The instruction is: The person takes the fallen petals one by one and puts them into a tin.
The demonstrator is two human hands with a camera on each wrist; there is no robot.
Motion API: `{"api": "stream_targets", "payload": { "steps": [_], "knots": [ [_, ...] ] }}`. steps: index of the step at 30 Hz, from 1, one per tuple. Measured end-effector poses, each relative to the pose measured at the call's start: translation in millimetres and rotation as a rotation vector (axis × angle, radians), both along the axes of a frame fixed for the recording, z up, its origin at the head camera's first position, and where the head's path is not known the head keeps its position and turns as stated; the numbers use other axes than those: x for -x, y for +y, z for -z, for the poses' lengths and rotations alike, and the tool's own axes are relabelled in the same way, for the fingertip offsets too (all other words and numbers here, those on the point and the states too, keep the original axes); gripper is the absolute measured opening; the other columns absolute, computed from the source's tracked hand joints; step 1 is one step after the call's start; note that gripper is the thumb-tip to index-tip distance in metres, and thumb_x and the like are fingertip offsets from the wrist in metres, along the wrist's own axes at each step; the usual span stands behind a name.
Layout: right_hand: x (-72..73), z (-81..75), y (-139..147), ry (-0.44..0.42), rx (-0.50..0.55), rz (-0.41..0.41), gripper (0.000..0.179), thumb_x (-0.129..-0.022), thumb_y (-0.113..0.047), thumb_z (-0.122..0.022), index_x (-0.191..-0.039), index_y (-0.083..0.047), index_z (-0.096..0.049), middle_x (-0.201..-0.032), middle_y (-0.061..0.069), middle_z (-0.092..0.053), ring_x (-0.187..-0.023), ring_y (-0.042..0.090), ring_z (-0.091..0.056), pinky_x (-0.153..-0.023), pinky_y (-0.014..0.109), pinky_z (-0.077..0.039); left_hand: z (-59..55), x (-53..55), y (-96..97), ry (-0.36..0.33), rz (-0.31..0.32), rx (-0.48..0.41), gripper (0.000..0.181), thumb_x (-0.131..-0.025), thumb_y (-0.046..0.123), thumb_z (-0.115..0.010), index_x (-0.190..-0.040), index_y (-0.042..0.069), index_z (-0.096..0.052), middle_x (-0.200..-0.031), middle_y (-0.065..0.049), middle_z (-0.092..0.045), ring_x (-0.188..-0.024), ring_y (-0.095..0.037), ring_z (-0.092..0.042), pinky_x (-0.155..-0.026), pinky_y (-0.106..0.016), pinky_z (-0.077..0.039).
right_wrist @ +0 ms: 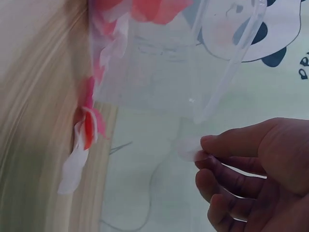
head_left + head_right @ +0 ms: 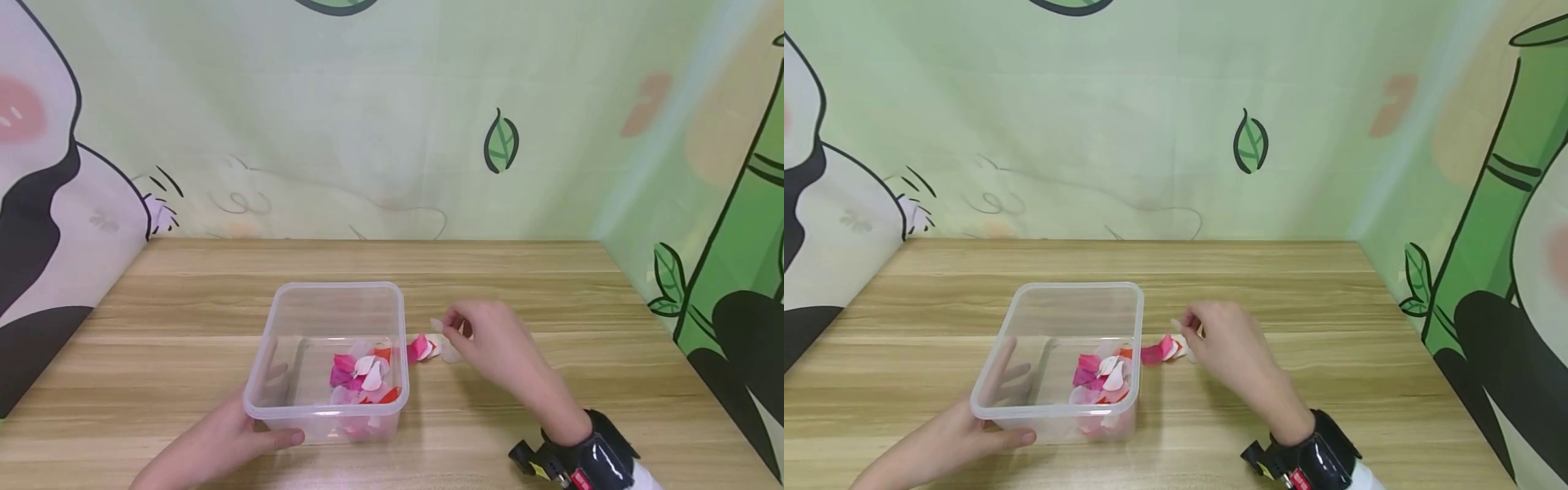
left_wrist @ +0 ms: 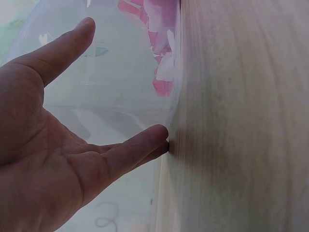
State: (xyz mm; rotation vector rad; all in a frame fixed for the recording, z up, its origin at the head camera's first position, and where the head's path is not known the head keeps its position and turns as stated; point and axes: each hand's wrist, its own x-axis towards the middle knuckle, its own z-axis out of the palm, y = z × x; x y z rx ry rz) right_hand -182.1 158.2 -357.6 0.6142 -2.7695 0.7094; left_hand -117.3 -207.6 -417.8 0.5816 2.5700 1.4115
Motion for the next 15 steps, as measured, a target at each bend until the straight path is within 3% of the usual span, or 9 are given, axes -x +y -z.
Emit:
{"api": "stream_targets", "payload": {
  "steps": [9,15],
  "knots": [
    [-20.3,-9.6,-11,0.246,0.11,-0.135,0.011,-0.086,-0.003,-0.081,-0.089,-0.01,-0.074,-0.083,-0.005,-0.068,-0.075,0.012,-0.063,-0.066,0.028,-0.053,0.2,0.2,0.1,-0.023,-0.002,0.012,0.122,-0.083,0.036,-0.088,-0.166,0.027,0.002,-0.152,-0.029,-0.043,-0.129,-0.038,-0.053,-0.097,-0.03,-0.048],
    [-31.7,-10.5,-22,0.322,0.18,-0.262,0.016,-0.084,0.002,-0.082,-0.092,-0.009,-0.073,-0.088,-0.005,-0.069,-0.081,0.009,-0.064,-0.07,0.025,-0.055,0.4,1.0,-0.2,-0.02,0.005,-0.013,0.122,-0.084,0.033,-0.088,-0.165,0.03,0.003,-0.151,-0.029,-0.044,-0.127,-0.038,-0.054,-0.093,-0.029,-0.05]
  ]
}}
